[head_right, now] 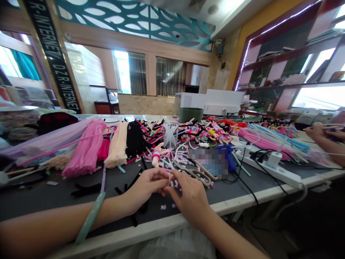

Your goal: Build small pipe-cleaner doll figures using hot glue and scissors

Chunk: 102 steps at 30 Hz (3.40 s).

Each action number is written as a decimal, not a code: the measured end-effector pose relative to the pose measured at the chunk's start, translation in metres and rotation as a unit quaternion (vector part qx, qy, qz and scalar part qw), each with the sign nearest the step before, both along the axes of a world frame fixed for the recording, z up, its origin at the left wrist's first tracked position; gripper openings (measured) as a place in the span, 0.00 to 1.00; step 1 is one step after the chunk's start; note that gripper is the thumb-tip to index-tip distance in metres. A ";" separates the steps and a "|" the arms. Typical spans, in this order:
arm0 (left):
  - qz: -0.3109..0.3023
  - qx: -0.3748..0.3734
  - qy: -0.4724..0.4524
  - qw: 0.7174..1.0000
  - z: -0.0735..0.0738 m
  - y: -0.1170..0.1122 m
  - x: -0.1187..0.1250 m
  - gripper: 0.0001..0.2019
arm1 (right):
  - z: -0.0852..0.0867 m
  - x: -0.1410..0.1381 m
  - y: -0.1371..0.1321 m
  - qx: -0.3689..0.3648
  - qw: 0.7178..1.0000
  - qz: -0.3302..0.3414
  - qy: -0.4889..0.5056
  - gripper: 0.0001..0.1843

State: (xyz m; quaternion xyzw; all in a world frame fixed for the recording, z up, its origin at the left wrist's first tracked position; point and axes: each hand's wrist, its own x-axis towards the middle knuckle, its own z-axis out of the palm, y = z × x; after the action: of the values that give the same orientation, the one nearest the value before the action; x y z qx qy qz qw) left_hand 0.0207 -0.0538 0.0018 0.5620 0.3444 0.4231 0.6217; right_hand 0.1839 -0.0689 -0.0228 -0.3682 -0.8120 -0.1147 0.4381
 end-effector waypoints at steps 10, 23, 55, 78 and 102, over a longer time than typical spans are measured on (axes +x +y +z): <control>-0.006 -0.006 -0.008 1.000 -0.001 0.001 0.000 0.12 | -0.001 0.002 0.000 0.009 1.000 0.000 -0.002 0.15; -0.014 0.001 -0.016 1.000 -0.003 0.001 -0.001 0.14 | -0.001 0.001 0.001 0.028 1.000 -0.001 -0.013 0.18; -0.018 0.014 -0.031 0.999 -0.003 0.003 -0.001 0.15 | 0.002 -0.002 0.000 0.033 0.999 -0.006 -0.028 0.18; 0.005 -0.015 -0.040 0.999 -0.002 0.008 0.000 0.11 | 0.002 0.000 0.004 0.035 0.998 0.037 -0.023 0.07; 0.063 0.082 -0.014 0.994 -0.004 0.003 -0.003 0.04 | 0.000 -0.002 0.004 0.101 0.993 0.017 -0.050 0.07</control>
State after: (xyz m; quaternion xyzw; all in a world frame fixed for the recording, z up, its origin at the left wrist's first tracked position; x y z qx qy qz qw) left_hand 0.0178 -0.0506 -0.0019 0.5825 0.3345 0.4963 0.5500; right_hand 0.1823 -0.0652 -0.0226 -0.3021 -0.8232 -0.2069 0.4339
